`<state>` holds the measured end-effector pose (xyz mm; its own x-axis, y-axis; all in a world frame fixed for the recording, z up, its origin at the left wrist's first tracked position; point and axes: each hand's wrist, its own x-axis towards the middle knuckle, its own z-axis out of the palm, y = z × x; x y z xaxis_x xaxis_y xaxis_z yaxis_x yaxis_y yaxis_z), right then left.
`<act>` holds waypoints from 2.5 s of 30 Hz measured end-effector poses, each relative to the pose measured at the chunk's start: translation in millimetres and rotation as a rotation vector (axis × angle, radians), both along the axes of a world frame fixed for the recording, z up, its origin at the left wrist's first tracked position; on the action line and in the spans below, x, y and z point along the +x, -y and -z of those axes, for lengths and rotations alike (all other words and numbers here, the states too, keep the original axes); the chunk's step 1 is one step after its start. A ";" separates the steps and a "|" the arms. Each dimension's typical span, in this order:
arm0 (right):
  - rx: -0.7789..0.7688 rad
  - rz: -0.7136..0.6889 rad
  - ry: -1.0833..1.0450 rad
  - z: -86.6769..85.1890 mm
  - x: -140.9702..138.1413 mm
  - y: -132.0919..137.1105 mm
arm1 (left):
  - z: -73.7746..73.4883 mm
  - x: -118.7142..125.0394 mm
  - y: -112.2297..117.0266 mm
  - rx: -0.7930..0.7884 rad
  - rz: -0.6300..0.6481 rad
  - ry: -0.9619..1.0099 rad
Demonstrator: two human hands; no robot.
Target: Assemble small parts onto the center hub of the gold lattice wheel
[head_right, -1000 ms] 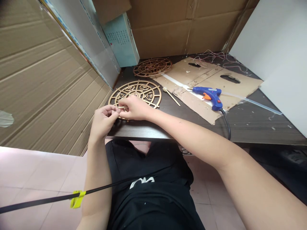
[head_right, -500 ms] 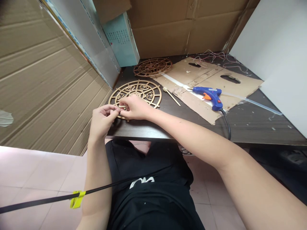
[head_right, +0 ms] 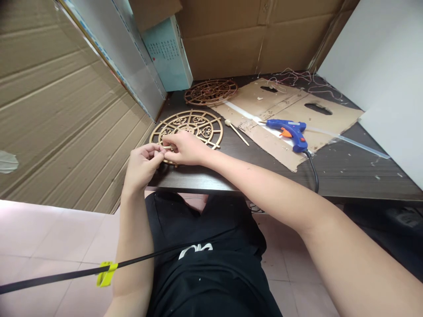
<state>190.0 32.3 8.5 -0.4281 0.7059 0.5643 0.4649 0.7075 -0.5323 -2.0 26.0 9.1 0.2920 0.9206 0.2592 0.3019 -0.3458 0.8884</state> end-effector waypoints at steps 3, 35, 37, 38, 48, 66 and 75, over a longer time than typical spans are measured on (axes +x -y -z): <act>-0.011 -0.007 0.009 -1.0 -0.6 0.8 | 1.9 -0.8 -1.2 0.003 0.004 -0.005; -0.039 0.033 -0.003 -0.1 1.8 -0.4 | 1.8 -0.1 -1.8 -0.056 -0.073 0.111; -0.045 0.034 0.005 -0.5 1.9 -0.5 | 2.0 0.2 -2.4 -0.052 -0.079 0.124; -0.049 0.033 0.009 -0.7 1.9 -0.5 | 2.0 0.3 -2.6 -0.050 -0.081 0.124; -0.042 0.043 0.029 -0.7 0.9 -0.6 | 1.0 -0.7 -1.2 -0.038 -0.050 0.058; -0.022 -0.022 0.008 -1.5 -0.7 -0.8 | 3.6 -0.7 -3.2 -0.038 -0.030 0.020; -0.019 -0.017 0.003 -1.1 -0.8 -1.3 | 0.2 1.2 1.7 -0.037 -0.067 0.014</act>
<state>189.2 33.6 9.6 -0.4413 0.7092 0.5499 0.4544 0.7050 -0.5445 -0.8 24.3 8.9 0.2260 0.9469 0.2285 0.3109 -0.2924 0.9043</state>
